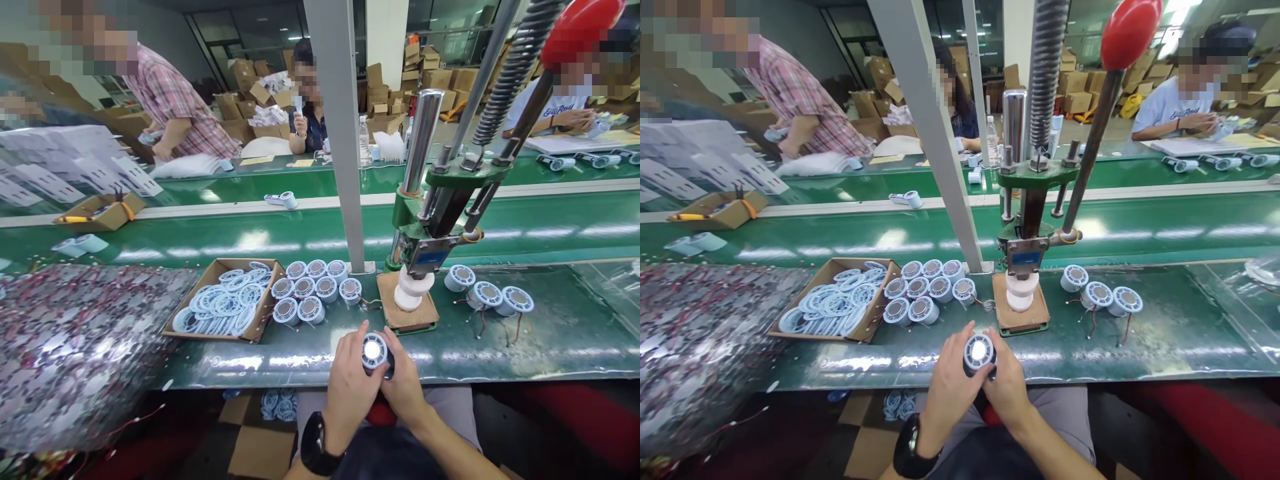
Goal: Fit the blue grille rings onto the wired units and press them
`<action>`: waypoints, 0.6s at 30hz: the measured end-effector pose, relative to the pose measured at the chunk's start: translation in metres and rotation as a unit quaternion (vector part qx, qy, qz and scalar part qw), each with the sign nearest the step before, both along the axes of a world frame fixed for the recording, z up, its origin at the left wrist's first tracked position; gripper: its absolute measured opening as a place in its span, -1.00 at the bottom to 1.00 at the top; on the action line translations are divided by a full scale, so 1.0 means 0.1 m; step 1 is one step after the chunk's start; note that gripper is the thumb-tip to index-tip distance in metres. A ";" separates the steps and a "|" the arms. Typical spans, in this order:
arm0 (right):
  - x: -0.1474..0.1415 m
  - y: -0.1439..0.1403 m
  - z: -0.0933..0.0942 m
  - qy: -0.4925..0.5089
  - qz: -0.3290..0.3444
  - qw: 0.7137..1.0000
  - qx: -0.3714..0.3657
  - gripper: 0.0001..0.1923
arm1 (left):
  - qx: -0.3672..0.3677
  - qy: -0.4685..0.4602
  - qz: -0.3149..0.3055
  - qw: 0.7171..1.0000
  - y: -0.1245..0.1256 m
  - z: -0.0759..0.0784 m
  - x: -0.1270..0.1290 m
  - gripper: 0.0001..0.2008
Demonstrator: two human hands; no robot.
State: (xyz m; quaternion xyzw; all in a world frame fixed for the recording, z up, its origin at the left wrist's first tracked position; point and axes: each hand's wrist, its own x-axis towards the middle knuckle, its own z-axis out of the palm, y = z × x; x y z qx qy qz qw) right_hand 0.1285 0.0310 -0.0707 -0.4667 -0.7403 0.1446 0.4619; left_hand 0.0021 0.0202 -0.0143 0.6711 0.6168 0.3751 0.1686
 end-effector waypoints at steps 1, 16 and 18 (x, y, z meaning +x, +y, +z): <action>-0.01 0.00 0.00 -0.004 -0.004 1.000 0.003 -0.23 | -0.001 -0.010 0.009 1.000 -0.01 -0.02 0.02 -0.29; 0.95 0.62 2.52 -0.153 -0.058 0.955 0.247 -0.60 | -0.057 -0.193 -0.005 0.980 0.31 0.07 0.03 -0.53; 1.09 1.01 3.15 -0.153 -0.155 0.908 0.358 -0.56 | -0.051 -0.206 -0.027 0.977 0.54 0.23 0.04 -0.52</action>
